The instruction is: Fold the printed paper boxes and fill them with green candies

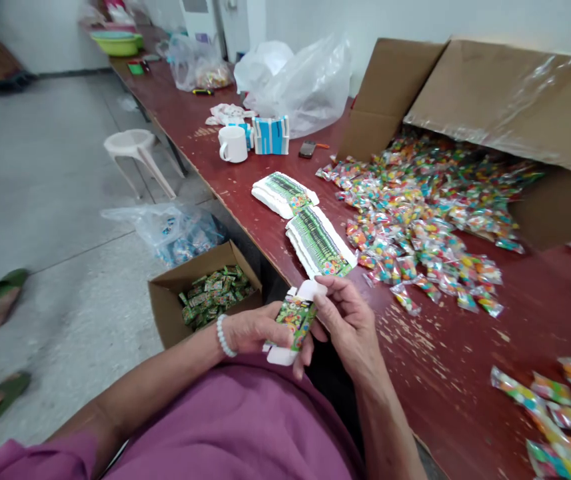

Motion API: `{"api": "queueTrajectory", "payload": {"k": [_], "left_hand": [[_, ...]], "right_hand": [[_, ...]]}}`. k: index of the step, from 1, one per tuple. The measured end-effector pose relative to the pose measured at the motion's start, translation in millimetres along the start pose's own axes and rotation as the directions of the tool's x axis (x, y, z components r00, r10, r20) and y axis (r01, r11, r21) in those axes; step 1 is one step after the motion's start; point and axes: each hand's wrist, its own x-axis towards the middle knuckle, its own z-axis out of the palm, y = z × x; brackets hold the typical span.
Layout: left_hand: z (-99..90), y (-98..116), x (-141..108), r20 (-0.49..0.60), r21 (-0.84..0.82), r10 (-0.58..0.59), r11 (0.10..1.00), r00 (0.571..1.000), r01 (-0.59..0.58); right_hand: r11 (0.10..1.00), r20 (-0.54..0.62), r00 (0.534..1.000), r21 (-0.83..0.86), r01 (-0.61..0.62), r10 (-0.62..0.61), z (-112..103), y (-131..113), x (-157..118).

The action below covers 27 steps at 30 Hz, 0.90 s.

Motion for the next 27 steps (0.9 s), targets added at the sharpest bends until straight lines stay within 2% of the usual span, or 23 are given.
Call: {"api": "queueTrajectory", "payload": {"k": [5, 9, 11, 15, 19, 21, 25, 27], "left_hand": [[3.4, 9.1, -8.5, -0.079, 0.095, 0.071, 0.993, 0.994, -0.064], [9.9, 14.8, -10.3, -0.185, 0.162, 0.126, 0.982, 0.975, -0.097], [13.1, 13.6, -9.2, -0.241, 0.204, 0.158, 0.973, 0.958, -0.109], [16.4, 7.5, -3.5, -0.361, 0.263, 0.212, 0.957, 0.908, -0.119], [16.0, 6.9, -0.1, -0.426, 0.404, 0.32, 0.904, 0.847, -0.138], [16.6, 8.0, -0.5, -0.461, 0.472, 0.393, 0.868, 0.796, -0.156], [21.9, 6.4, -2.5, -0.529, 0.562, 0.52, 0.807, 0.671, -0.183], [24.9, 4.4, -2.9, -0.533, 0.599, 0.558, 0.78, 0.637, -0.182]], "right_hand": [[0.998, 0.041, 0.997, 0.022, 0.064, -0.065, 7.7, -9.3, -3.8], [0.995, 0.014, 0.995, 0.028, 0.095, -0.096, 8.9, -10.5, -8.1], [0.997, 0.011, 0.998, 0.027, 0.066, -0.066, 9.0, -8.2, -10.0], [0.996, 0.041, 0.996, 0.031, -0.085, 0.084, 12.5, 0.1, -11.0], [0.999, -0.126, 0.991, 0.008, -0.046, 0.047, 11.5, 6.9, -7.3], [0.999, -0.195, 0.98, -0.014, -0.03, 0.027, 8.5, 8.8, -4.9], [0.999, -0.234, 0.972, 0.049, -0.022, 0.033, 8.0, 12.4, -3.8], [0.998, -0.226, 0.974, 0.069, 0.006, 0.01, 10.7, 14.7, -5.3]]}}
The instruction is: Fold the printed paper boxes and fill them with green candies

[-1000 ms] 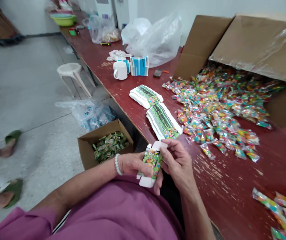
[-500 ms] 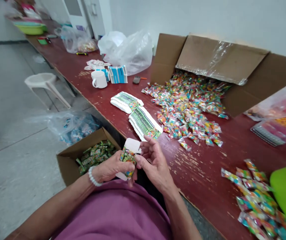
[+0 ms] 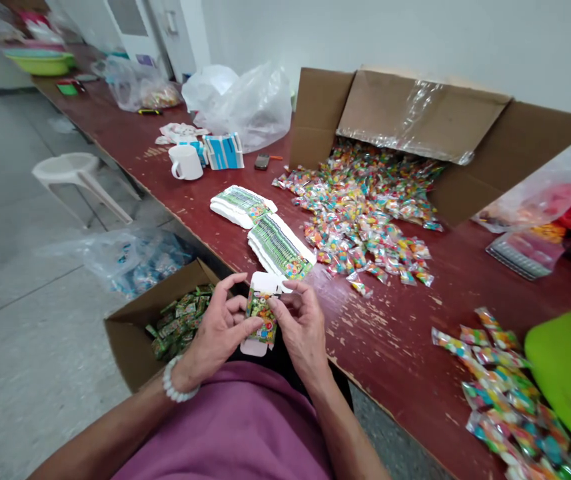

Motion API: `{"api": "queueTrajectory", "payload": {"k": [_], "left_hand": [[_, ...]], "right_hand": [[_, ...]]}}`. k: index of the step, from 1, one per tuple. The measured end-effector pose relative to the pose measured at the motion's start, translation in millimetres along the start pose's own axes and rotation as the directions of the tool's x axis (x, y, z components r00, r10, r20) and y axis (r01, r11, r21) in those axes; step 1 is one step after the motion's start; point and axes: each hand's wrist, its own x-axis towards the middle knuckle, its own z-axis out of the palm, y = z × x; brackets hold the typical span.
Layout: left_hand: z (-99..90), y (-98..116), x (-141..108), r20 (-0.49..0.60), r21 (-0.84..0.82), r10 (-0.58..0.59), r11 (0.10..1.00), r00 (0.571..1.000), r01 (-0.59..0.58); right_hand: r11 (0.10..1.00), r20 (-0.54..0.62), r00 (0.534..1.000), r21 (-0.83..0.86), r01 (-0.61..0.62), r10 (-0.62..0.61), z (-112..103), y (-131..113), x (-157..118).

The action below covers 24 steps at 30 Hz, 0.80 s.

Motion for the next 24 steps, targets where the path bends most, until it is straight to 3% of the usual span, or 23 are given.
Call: {"api": "queueTrajectory", "payload": {"k": [4, 10, 13, 16, 19, 21, 24], "left_hand": [[1.0, -0.7, -1.2, 0.039, 0.02, 0.004, 1.0, 0.999, -0.005], [-3.4, -0.5, 3.4, 0.099, 0.025, 0.003, 1.0, 0.995, -0.005], [-5.1, 0.6, 4.2, 0.108, 0.065, 0.028, 0.997, 0.994, -0.035], [-6.4, 0.8, 3.9, 0.07, 0.078, 0.034, 0.996, 0.997, -0.04], [-6.9, 1.9, 3.0, 0.031, -0.044, -0.072, 0.996, 0.997, 0.073], [-6.4, 2.7, 2.2, 0.141, -0.152, -0.204, 0.962, 0.969, 0.225], [-4.1, 1.3, 1.6, 0.306, -0.241, -0.325, 0.883, 0.895, 0.403]], "right_hand": [[0.999, 0.027, 0.999, -0.047, 0.019, -0.017, -1.3, 4.2, -2.7], [0.992, 0.12, 0.985, -0.021, -0.124, 0.126, -13.7, -0.3, 6.1], [0.996, 0.188, 0.978, -0.011, -0.093, 0.094, -15.9, -5.5, 10.2], [0.987, 0.27, 0.963, -0.159, 0.029, 0.015, -17.2, -6.2, 10.9], [0.955, 0.231, 0.966, -0.241, 0.171, -0.115, -17.6, -2.4, 9.2], [0.94, 0.219, 0.96, -0.254, 0.229, -0.174, -17.0, -0.5, 7.7], [0.893, 0.317, 0.923, -0.316, 0.321, -0.219, -15.6, -2.7, 5.9]]}}
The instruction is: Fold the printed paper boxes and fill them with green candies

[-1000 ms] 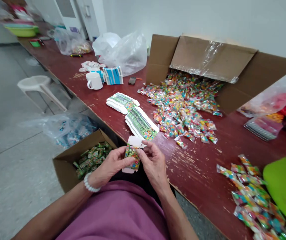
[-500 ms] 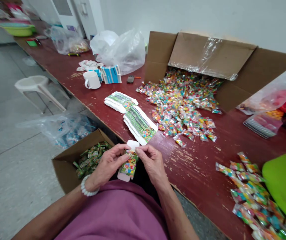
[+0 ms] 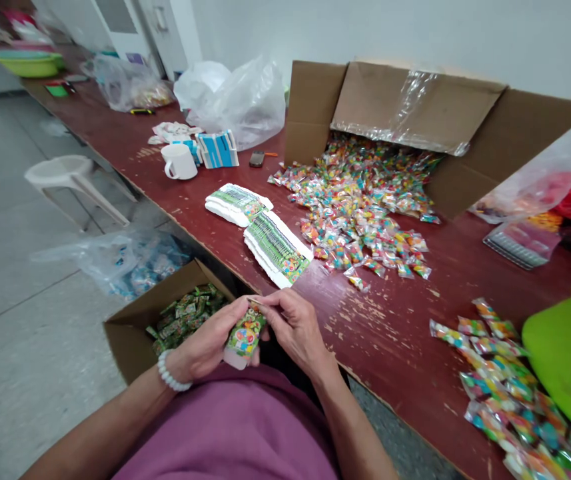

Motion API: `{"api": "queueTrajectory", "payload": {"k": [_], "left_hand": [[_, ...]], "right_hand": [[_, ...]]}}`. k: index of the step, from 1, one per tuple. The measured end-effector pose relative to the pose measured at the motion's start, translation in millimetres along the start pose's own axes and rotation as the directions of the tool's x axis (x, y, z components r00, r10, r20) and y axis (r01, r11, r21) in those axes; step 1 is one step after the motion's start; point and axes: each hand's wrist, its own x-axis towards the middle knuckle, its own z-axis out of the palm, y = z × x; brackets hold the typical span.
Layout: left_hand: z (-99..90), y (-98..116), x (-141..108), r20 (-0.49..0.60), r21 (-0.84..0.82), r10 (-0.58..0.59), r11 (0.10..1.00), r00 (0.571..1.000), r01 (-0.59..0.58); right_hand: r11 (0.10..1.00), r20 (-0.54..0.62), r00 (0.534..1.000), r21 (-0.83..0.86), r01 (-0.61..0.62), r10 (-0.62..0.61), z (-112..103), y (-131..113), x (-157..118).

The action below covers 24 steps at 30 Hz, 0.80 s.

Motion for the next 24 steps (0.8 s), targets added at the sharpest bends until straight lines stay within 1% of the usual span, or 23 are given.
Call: {"api": "queueTrajectory", "payload": {"k": [2, 4, 7, 9, 12, 15, 17, 18, 19, 22, 24], "left_hand": [[1.2, -2.5, 1.9, -0.028, -0.056, -0.031, 0.998, 0.999, 0.029], [2.6, -4.4, 4.0, -0.065, -0.062, -0.046, 0.997, 0.997, 0.042], [4.6, -5.3, 6.1, -0.062, -0.008, -0.032, 0.999, 0.998, 0.032], [5.3, -5.5, 6.8, -0.048, 0.017, -0.008, 1.0, 0.999, 0.009], [4.2, -7.1, 8.1, -0.035, 0.054, 0.008, 0.999, 0.999, -0.006], [1.3, -9.8, 9.3, -0.04, 0.118, 0.031, 0.993, 0.999, -0.026], [-0.5, -11.1, 9.1, -0.056, 0.164, 0.056, 0.985, 0.997, -0.046], [-1.0, -11.6, 8.7, -0.065, 0.179, 0.068, 0.982, 0.996, -0.056], [-1.2, -12.0, 8.2, -0.074, 0.188, 0.078, 0.98, 0.994, -0.063], [-0.4, -13.5, 6.9, -0.092, 0.174, 0.088, 0.982, 0.992, -0.071], [0.7, -15.1, 7.4, -0.104, 0.145, 0.088, 0.987, 0.991, -0.073]], "right_hand": [[1.0, 0.073, 0.997, -0.01, 0.004, -0.003, -0.4, -4.3, 0.9], [0.996, 0.103, 0.992, 0.053, -0.075, 0.069, -0.7, -8.4, 2.7], [0.974, 0.099, 0.977, 0.111, -0.199, 0.189, 0.0, -12.1, 6.0], [0.961, 0.098, 0.969, 0.136, -0.24, 0.228, 1.1, -13.5, 7.8], [0.923, 0.111, 0.954, 0.243, -0.299, 0.28, 3.3, -15.8, 9.2], [0.892, 0.092, 0.942, 0.303, -0.336, 0.324, 5.0, -18.2, 8.8], [0.901, 0.061, 0.946, 0.29, -0.321, 0.318, 4.6, -19.2, 7.8], [0.912, 0.059, 0.954, 0.28, -0.3, 0.295, 3.8, -19.5, 6.9], [0.925, 0.068, 0.963, 0.269, -0.268, 0.259, 2.8, -19.6, 5.8], [0.97, 0.146, 0.983, 0.2, -0.141, 0.113, 2.3, -20.0, 0.3], [0.995, 0.139, 0.99, 0.092, -0.033, 0.02, 6.4, -19.8, -4.5]]}}
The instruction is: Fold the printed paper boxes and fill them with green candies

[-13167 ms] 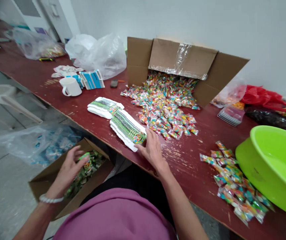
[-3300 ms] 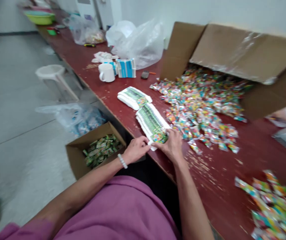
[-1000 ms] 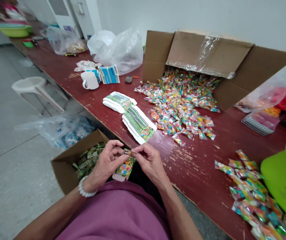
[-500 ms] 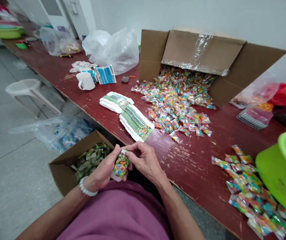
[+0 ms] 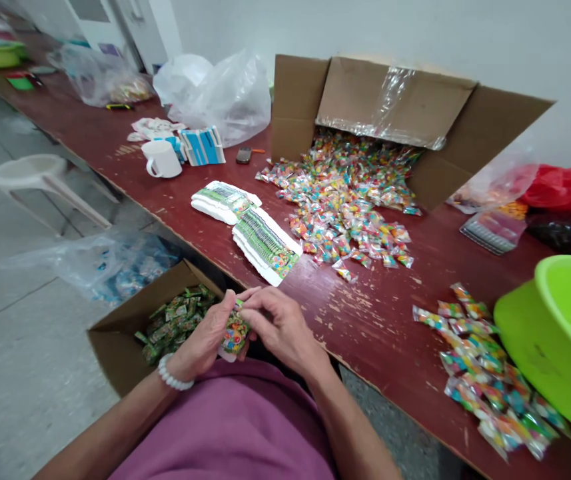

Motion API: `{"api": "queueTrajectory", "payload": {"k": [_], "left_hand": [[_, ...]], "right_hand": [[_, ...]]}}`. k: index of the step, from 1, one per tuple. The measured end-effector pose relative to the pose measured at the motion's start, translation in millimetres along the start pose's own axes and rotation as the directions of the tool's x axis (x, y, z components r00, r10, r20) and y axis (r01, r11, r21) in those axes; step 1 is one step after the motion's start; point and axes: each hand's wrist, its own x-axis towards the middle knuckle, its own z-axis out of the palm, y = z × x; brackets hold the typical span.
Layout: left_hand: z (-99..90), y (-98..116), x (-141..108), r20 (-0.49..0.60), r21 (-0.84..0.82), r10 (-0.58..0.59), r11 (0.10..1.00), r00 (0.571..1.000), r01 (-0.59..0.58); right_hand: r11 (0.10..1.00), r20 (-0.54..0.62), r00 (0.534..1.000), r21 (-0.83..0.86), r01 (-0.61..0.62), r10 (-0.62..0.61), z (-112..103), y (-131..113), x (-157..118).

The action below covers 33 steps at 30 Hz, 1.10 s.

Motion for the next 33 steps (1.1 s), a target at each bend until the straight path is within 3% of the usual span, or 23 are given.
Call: {"api": "queueTrajectory", "payload": {"k": [3, 6, 9, 11, 13, 16, 19, 21, 23, 24, 26, 28, 31, 33], "left_hand": [[1.4, -0.9, 2.4, -0.014, -0.053, 0.013, 0.998, 1.0, -0.014], [0.2, 1.1, 4.5, 0.053, -0.105, -0.035, 0.994, 0.998, 0.041], [-5.0, 1.0, 3.9, 0.122, -0.17, -0.11, 0.977, 0.986, 0.13], [-12.2, -2.9, 2.2, 0.123, -0.198, -0.164, 0.962, 0.979, 0.186], [-24.6, -7.9, 0.5, 0.112, -0.185, -0.215, 0.955, 0.97, 0.233], [-54.8, -9.8, 0.1, 0.073, -0.026, -0.19, 0.981, 0.979, 0.192], [-91.2, -1.6, 1.9, 0.129, 0.347, -0.182, 0.929, 0.975, 0.128], [-109.2, 5.7, 2.0, 0.26, 0.54, -0.33, 0.829, 0.908, 0.147], [-116.2, 11.7, 0.5, 0.349, 0.62, -0.439, 0.771, 0.828, 0.148], [-115.2, 13.9, -0.4, 0.363, 0.614, -0.437, 0.777, 0.823, 0.142], [-105.5, 17.2, -1.4, 0.334, 0.535, -0.359, 0.833, 0.871, 0.138], [-89.0, 19.3, -0.7, 0.274, 0.41, -0.277, 0.9, 0.921, 0.149], [-61.1, 20.3, 1.0, 0.25, 0.287, -0.195, 0.95, 0.948, 0.12], [-45.7, 19.7, 0.3, 0.274, 0.277, -0.138, 0.959, 0.952, 0.059]], "right_hand": [[0.97, -0.066, 0.993, -0.229, 0.08, -0.097, 7.5, 5.2, -2.5], [0.938, -0.072, 0.994, -0.341, 0.051, -0.08, -4.6, 18.3, 2.4], [0.881, -0.221, 0.97, -0.473, -0.014, -0.103, -46.9, 38.8, 8.8], [0.757, -0.397, 0.903, -0.638, -0.14, -0.168, -83.2, 54.8, 9.9], [0.607, -0.516, 0.846, -0.717, -0.342, -0.133, -115.4, 70.0, 7.9], [0.481, -0.599, 0.8, -0.7, -0.528, 0.006, -145.1, 85.4, 1.8], [0.496, -0.577, 0.814, -0.69, -0.527, 0.062, -152.7, 87.3, -3.0], [0.525, -0.554, 0.83, -0.687, -0.502, 0.069, -146.8, 81.3, -5.5], [0.62, -0.531, 0.845, -0.643, -0.449, 0.061, -130.7, 70.6, -8.3], [0.694, -0.514, 0.856, -0.595, -0.405, 0.058, -118.6, 63.9, -10.0], [0.848, -0.451, 0.89, -0.447, -0.285, 0.061, -87.4, 49.5, -13.2], [0.925, -0.367, 0.928, -0.323, -0.198, 0.07, -52.0, 36.7, -14.9], [0.931, -0.272, 0.962, -0.356, -0.08, -0.022, -9.0, 27.2, -12.4], [0.891, -0.21, 0.967, -0.453, 0.036, -0.145, 4.7, 27.8, -8.6]]}}
